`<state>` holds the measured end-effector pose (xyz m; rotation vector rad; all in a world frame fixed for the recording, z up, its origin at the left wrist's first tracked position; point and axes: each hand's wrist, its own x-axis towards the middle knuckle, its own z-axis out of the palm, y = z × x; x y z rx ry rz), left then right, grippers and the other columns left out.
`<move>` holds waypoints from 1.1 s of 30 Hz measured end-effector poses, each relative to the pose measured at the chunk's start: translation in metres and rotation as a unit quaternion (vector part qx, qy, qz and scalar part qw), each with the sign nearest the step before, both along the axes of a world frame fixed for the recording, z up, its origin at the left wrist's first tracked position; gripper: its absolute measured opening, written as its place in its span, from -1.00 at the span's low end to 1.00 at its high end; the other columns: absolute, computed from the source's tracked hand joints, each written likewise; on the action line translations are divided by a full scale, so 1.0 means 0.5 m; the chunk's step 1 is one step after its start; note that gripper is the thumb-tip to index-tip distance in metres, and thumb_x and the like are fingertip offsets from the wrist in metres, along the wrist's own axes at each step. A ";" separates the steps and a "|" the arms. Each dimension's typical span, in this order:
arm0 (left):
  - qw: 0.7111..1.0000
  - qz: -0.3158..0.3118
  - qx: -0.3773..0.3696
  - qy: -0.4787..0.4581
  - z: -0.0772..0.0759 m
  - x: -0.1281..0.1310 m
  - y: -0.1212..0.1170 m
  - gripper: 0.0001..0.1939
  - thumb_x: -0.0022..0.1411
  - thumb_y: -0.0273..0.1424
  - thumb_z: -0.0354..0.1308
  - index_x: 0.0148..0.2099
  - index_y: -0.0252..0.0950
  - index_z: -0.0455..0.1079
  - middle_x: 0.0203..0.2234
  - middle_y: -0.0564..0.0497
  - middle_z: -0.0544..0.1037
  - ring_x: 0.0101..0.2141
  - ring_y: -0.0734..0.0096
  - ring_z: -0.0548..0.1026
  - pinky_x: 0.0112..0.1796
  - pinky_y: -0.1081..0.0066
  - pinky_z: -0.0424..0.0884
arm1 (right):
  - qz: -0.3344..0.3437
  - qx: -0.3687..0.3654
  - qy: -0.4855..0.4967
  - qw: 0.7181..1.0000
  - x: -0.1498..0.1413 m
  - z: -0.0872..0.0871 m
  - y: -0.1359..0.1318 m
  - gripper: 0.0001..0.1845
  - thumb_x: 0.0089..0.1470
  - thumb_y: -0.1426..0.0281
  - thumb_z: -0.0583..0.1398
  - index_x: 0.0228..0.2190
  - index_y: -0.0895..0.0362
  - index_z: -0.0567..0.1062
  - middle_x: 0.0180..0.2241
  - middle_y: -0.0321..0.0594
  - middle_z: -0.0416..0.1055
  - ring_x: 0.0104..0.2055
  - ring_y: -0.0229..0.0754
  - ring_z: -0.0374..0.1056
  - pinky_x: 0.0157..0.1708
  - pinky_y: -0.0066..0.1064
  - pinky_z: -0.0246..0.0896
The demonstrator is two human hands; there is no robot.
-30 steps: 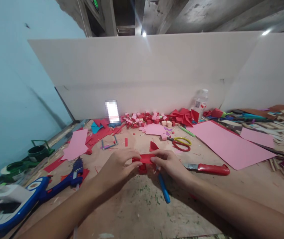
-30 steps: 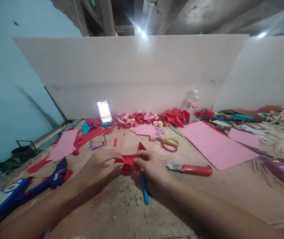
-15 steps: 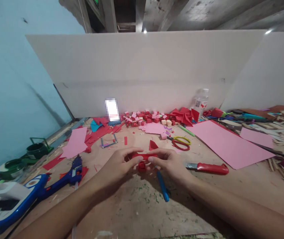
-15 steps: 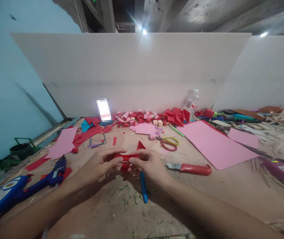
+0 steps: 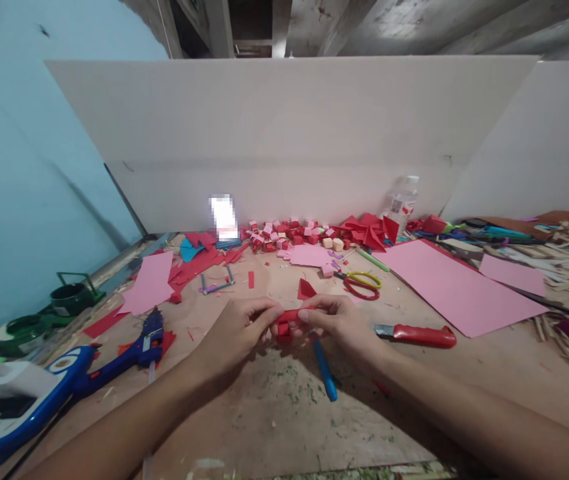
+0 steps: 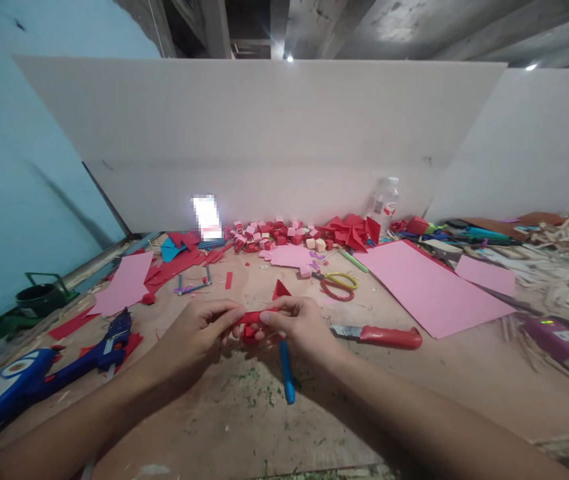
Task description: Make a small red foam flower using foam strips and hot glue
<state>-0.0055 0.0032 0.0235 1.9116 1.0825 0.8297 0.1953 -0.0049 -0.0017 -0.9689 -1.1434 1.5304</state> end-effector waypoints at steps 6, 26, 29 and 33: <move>0.985 -0.013 -0.141 -0.095 -0.004 0.008 -0.009 -0.77 0.29 -0.27 0.19 -0.31 -0.31 0.53 -0.49 0.03 0.54 -0.51 0.46 0.38 -0.50 0.51 0.26 | -0.012 0.034 -0.042 0.998 -0.002 0.004 -0.006 -0.54 -0.16 0.05 0.48 -0.41 0.19 0.63 -0.48 -0.12 0.63 -0.41 -0.08 0.58 -0.38 -0.33 0.44; 0.994 -0.040 0.069 0.076 0.000 0.002 -0.003 -0.62 0.42 -0.29 -0.01 -0.39 -0.29 0.49 -0.53 0.06 0.53 -0.48 0.42 0.46 -0.37 0.45 0.31 | 0.031 0.066 -0.084 0.994 -0.003 -0.004 -0.003 -0.64 -0.09 0.09 0.43 -0.43 0.15 0.65 -0.52 -0.19 0.58 -0.51 -0.17 0.47 -0.43 -0.35 0.37; 0.994 -0.045 0.069 0.069 0.000 0.002 -0.006 -0.64 0.41 -0.29 0.01 -0.35 -0.28 0.53 -0.50 0.05 0.56 -0.46 0.42 0.46 -0.35 0.45 0.31 | 0.023 0.099 -0.093 0.990 -0.005 -0.005 -0.006 -0.68 -0.02 0.12 0.39 -0.49 0.14 0.63 -0.49 -0.18 0.59 -0.50 -0.18 0.47 -0.43 -0.36 0.37; 0.997 -0.062 -0.043 0.004 -0.004 0.006 -0.009 -0.74 0.33 -0.28 0.13 -0.29 -0.29 0.58 -0.46 0.01 0.59 -0.45 0.40 0.46 -0.40 0.45 0.34 | 0.008 0.112 -0.114 0.987 -0.005 -0.007 -0.009 -0.71 0.03 0.15 0.36 -0.49 0.13 0.63 -0.55 -0.23 0.55 -0.52 -0.18 0.45 -0.46 -0.37 0.35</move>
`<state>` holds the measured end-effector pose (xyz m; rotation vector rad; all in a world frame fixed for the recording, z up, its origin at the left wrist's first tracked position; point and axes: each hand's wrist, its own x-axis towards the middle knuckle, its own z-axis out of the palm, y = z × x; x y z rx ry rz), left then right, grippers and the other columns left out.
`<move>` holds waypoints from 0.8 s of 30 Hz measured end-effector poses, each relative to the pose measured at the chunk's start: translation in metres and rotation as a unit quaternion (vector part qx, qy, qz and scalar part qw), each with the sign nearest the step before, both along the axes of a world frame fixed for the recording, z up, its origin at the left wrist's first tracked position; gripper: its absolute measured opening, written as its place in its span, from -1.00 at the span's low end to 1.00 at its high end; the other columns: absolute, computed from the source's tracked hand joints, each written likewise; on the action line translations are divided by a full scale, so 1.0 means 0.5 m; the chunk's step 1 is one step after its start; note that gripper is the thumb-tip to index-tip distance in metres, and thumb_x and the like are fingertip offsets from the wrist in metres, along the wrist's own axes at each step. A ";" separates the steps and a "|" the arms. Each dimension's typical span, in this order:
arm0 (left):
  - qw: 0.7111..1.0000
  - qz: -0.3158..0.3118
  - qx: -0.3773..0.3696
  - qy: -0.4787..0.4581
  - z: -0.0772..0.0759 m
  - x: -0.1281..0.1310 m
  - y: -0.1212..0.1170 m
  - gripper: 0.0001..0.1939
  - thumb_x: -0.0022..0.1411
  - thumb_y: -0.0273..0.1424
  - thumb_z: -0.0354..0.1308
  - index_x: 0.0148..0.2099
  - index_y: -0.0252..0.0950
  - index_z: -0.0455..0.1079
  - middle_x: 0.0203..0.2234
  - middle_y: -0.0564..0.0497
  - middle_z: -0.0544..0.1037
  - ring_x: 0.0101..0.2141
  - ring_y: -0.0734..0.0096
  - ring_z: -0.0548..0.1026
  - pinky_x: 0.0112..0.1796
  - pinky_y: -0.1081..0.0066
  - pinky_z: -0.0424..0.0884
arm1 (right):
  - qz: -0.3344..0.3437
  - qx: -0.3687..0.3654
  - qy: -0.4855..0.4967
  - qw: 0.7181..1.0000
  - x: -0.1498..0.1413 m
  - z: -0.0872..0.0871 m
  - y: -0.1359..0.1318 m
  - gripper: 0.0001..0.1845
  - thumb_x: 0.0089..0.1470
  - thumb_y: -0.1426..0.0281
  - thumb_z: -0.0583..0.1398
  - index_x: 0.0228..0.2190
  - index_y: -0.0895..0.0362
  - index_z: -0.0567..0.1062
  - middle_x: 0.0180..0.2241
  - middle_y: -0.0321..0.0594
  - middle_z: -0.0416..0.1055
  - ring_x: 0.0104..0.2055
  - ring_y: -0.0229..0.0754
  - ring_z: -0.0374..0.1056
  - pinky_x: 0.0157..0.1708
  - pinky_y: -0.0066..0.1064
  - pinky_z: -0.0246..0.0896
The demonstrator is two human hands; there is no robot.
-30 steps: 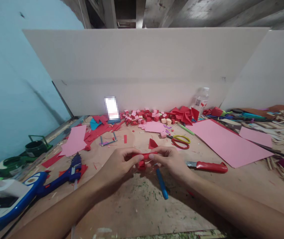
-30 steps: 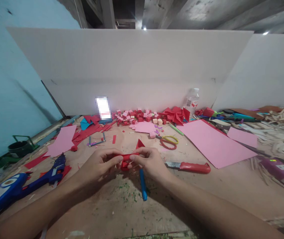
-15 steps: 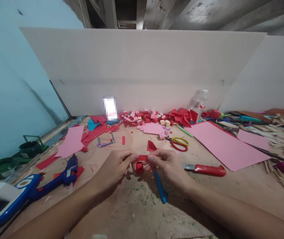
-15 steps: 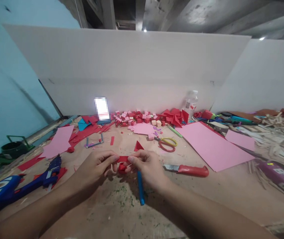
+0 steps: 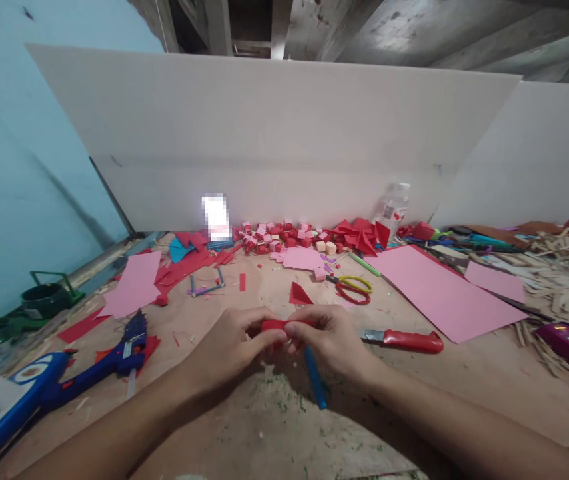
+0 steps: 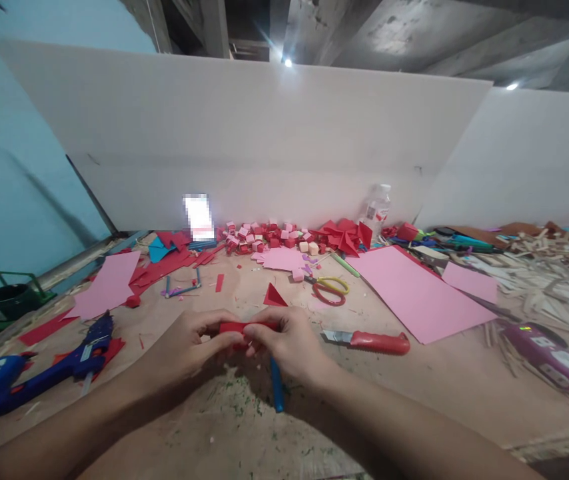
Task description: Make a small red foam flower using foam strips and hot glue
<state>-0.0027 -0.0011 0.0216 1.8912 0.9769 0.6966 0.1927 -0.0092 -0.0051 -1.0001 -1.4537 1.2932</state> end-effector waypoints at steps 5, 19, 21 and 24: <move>0.988 0.036 -0.130 -0.079 -0.017 0.005 0.004 -0.76 0.24 -0.29 0.21 -0.35 -0.36 0.57 -0.46 -0.07 0.61 -0.46 0.39 0.49 -0.43 0.45 0.37 | 0.022 0.020 -0.020 0.999 0.004 0.000 0.001 -0.72 0.07 0.16 0.33 -0.45 0.13 0.64 -0.48 -0.19 0.58 -0.43 -0.15 0.49 -0.35 -0.32 0.40; 0.984 0.066 -0.131 -0.096 -0.017 0.005 0.016 -0.74 0.19 -0.24 0.28 -0.40 -0.34 0.56 -0.53 -0.05 0.59 -0.53 0.40 0.46 -0.52 0.47 0.34 | 0.023 -0.058 0.066 0.996 0.001 -0.015 0.018 -0.59 -0.11 0.06 0.42 -0.43 0.17 0.66 -0.49 -0.19 0.58 -0.46 -0.17 0.49 -0.38 -0.35 0.39; 0.985 0.058 -0.124 -0.109 -0.014 0.008 0.013 -0.77 0.19 -0.26 0.29 -0.38 -0.34 0.57 -0.50 -0.06 0.61 -0.49 0.38 0.48 -0.48 0.47 0.36 | 0.024 -0.062 0.080 0.995 0.001 -0.019 0.019 -0.58 -0.12 0.04 0.43 -0.42 0.16 0.66 -0.49 -0.21 0.58 -0.47 -0.21 0.47 -0.38 -0.37 0.37; 0.983 0.063 -0.115 -0.125 -0.008 0.009 0.012 -0.78 0.21 -0.27 0.27 -0.36 -0.32 0.57 -0.49 -0.02 0.59 -0.46 0.38 0.49 -0.45 0.47 0.37 | 0.019 -0.050 0.081 0.995 0.001 -0.021 0.021 -0.55 -0.11 0.01 0.43 -0.41 0.17 0.67 -0.47 -0.20 0.57 -0.49 -0.24 0.44 -0.41 -0.40 0.34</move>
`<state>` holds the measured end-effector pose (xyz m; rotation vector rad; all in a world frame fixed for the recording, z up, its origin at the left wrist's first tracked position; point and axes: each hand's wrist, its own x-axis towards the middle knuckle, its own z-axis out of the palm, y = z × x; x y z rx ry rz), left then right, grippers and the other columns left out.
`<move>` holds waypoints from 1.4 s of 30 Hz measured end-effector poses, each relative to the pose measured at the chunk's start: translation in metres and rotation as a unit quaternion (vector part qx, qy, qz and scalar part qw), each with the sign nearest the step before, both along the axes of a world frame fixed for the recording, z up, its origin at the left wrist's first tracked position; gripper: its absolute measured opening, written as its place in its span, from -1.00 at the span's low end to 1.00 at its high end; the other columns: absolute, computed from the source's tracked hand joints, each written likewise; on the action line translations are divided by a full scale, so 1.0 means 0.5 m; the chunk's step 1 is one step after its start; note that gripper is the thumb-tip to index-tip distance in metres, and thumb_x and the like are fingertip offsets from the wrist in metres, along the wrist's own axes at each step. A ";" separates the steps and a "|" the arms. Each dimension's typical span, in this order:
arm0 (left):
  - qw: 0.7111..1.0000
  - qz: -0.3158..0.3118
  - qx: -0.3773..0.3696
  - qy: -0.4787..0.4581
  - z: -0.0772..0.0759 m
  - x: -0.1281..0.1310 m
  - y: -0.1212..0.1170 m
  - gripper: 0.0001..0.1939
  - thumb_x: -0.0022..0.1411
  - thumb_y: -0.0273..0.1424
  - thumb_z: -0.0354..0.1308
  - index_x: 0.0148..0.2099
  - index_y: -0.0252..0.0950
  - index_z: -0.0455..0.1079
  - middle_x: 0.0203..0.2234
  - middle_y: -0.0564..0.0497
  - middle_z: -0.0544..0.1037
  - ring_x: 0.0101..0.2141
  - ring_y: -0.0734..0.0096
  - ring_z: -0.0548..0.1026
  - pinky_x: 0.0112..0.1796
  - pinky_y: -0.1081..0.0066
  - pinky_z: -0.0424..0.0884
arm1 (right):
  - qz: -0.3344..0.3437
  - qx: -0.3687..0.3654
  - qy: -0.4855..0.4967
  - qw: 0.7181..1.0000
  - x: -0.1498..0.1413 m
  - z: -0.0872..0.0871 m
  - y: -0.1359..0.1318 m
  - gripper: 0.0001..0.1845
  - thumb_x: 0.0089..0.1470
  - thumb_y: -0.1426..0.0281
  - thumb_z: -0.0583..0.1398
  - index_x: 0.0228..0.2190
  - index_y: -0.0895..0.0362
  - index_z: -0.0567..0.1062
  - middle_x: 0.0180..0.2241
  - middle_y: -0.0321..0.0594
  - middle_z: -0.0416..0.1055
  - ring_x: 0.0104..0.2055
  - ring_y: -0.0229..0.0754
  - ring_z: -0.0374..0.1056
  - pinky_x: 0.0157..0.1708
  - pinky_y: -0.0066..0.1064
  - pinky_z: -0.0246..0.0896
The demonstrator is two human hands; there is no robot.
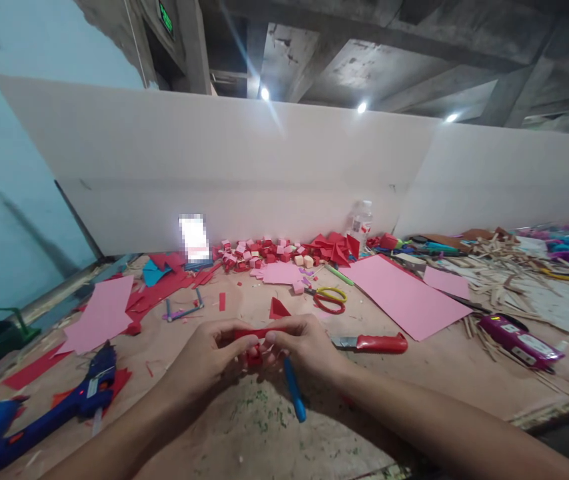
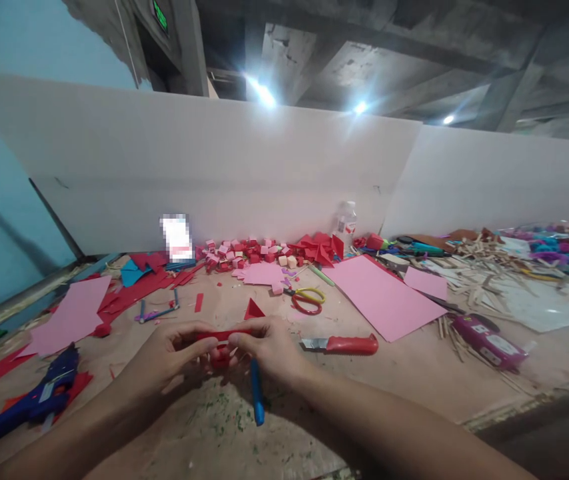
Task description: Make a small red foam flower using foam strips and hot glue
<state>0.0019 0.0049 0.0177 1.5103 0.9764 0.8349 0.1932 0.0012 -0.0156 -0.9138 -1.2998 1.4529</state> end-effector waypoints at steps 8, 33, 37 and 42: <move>0.996 0.052 0.075 0.024 0.015 -0.009 0.002 -0.83 0.19 -0.30 0.27 -0.29 -0.29 0.59 -0.44 0.00 0.55 -0.41 0.36 0.46 -0.44 0.48 0.38 | -0.004 -0.014 -0.003 1.000 0.004 0.018 -0.007 -0.44 -0.08 -0.08 0.39 -0.35 0.20 0.63 -0.52 -0.21 0.51 -0.50 -0.17 0.46 -0.47 -0.35 0.40; 0.977 0.080 0.192 0.054 -0.001 -0.022 0.014 -0.83 0.07 -0.34 0.36 -0.26 -0.22 0.49 0.20 -0.11 0.38 -0.09 0.22 0.52 -0.24 0.36 0.51 | -0.055 -0.002 -0.008 0.998 0.010 0.007 0.002 -0.47 -0.11 -0.02 0.42 -0.36 0.21 0.62 -0.46 -0.12 0.61 -0.52 -0.21 0.46 -0.50 -0.42 0.31; 0.972 0.036 0.212 0.096 0.005 -0.028 0.017 -0.90 0.16 -0.32 0.30 -0.33 -0.24 0.56 -0.10 -0.11 0.60 -0.16 0.20 0.54 -0.14 0.28 0.46 | -0.058 0.022 -0.019 0.998 0.010 0.011 0.002 -0.51 -0.12 0.01 0.43 -0.39 0.21 0.63 -0.53 -0.21 0.56 -0.58 -0.24 0.40 -0.51 -0.41 0.28; 0.966 0.017 0.230 0.115 -0.006 -0.023 0.010 -0.88 0.24 -0.37 0.23 -0.25 -0.24 0.60 -0.24 -0.05 0.66 -0.19 0.21 0.57 -0.09 0.29 0.44 | -0.058 0.017 -0.013 0.998 0.007 0.015 -0.001 -0.54 -0.14 0.04 0.44 -0.41 0.19 0.62 -0.58 -0.26 0.51 -0.60 -0.26 0.36 -0.54 -0.42 0.25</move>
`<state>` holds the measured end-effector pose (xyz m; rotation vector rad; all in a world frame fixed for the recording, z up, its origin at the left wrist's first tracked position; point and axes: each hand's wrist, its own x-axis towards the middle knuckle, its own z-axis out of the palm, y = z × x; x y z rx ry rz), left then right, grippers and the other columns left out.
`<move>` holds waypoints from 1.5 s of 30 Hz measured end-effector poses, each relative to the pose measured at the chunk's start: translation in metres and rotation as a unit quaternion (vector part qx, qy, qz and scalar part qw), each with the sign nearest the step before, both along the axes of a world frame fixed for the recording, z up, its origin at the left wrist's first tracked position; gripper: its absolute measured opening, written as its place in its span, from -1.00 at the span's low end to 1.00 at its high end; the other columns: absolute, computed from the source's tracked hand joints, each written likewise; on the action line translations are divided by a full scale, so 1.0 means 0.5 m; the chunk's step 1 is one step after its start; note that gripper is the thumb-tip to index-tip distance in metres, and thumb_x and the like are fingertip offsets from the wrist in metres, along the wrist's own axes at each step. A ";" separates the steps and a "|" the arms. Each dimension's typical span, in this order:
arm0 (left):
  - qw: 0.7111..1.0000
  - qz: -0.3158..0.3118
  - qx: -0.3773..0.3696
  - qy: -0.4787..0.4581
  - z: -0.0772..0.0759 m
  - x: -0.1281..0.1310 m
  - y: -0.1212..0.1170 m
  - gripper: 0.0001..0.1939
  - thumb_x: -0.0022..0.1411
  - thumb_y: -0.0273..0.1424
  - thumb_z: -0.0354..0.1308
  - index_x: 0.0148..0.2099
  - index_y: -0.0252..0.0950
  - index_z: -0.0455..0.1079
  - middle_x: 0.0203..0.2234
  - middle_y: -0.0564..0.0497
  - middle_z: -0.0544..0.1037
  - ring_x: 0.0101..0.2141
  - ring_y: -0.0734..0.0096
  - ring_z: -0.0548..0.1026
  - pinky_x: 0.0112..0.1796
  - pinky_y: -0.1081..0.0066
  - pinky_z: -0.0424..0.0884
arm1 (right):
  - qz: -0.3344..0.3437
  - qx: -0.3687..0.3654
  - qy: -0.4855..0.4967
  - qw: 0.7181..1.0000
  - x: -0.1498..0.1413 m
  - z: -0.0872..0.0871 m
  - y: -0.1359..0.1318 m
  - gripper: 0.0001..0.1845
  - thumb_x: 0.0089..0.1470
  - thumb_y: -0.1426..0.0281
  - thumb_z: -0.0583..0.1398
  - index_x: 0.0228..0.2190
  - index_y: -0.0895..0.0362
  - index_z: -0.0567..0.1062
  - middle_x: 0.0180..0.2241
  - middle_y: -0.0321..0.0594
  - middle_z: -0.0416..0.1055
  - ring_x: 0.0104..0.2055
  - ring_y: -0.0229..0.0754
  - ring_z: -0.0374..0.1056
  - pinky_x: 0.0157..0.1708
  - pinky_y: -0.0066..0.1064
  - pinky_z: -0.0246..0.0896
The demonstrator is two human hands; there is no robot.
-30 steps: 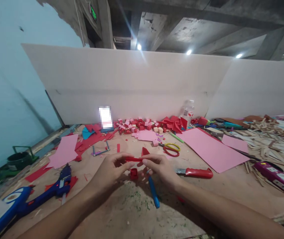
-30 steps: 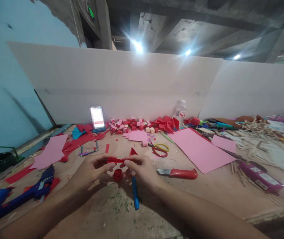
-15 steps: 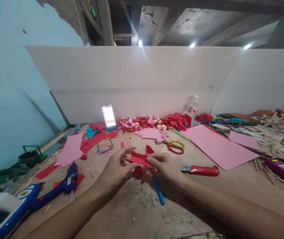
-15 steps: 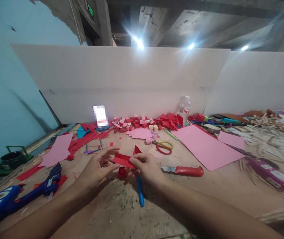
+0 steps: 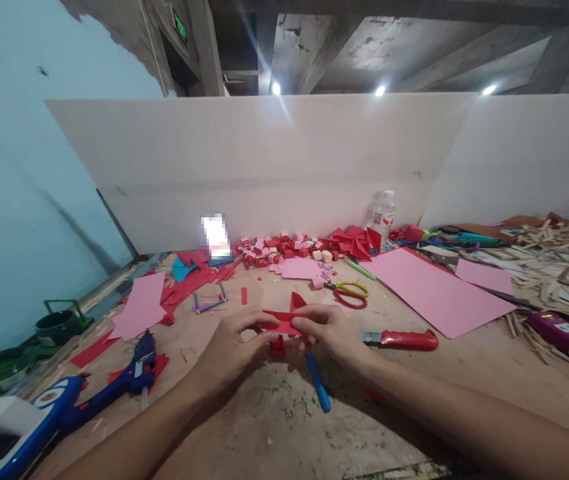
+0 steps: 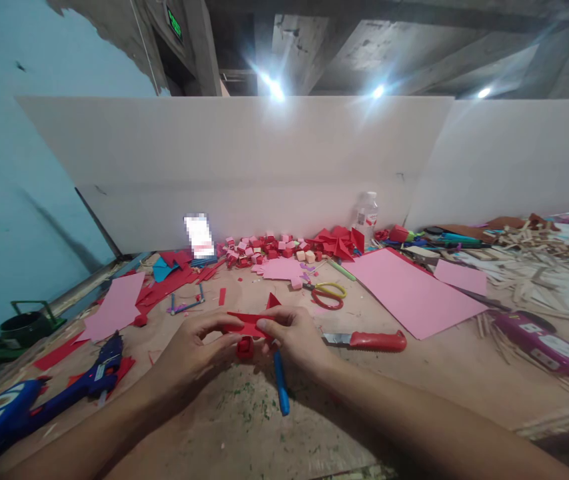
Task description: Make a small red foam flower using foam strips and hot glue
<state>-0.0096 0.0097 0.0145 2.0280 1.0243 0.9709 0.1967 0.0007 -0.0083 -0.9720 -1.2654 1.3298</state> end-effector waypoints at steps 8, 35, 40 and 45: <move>0.999 0.032 -0.015 -0.017 0.002 0.002 -0.005 -0.88 0.21 -0.36 0.26 -0.24 -0.23 0.62 -0.25 -0.04 0.68 -0.20 0.19 0.59 -0.14 0.31 0.46 | 0.011 -0.031 0.048 0.998 0.001 -0.001 -0.002 -0.46 -0.12 0.07 0.46 -0.22 0.21 0.62 -0.52 -0.21 0.56 -0.56 -0.22 0.43 -0.50 -0.39 0.34; 0.977 0.088 -0.117 -0.155 0.010 0.020 -0.012 -0.81 0.11 -0.33 0.33 -0.30 -0.27 0.39 -0.44 0.07 0.51 -0.40 0.36 0.53 -0.47 0.49 0.44 | 0.042 -0.051 0.060 0.996 -0.012 -0.013 -0.008 -0.50 -0.11 0.05 0.46 -0.29 0.20 0.63 -0.41 -0.17 0.60 -0.49 -0.26 0.47 -0.48 -0.46 0.31; 0.974 0.097 -0.128 -0.157 0.010 0.020 -0.012 -0.70 0.07 -0.30 0.34 -0.15 -0.26 0.43 -0.29 0.00 0.53 -0.30 0.28 0.57 -0.44 0.44 0.51 | 0.052 -0.035 0.031 0.998 -0.007 -0.016 -0.005 -0.45 -0.05 -0.04 0.40 -0.32 0.22 0.63 -0.41 -0.13 0.60 -0.52 -0.25 0.46 -0.47 -0.41 0.33; 0.977 0.090 -0.130 -0.141 0.011 0.018 -0.014 -0.74 0.10 -0.29 0.31 -0.15 -0.26 0.48 -0.30 -0.01 0.57 -0.29 0.24 0.59 -0.41 0.41 0.51 | 0.070 -0.026 0.006 0.997 -0.007 -0.015 -0.007 -0.49 -0.08 0.05 0.45 -0.27 0.23 0.66 -0.42 -0.11 0.61 -0.47 -0.21 0.48 -0.46 -0.41 0.33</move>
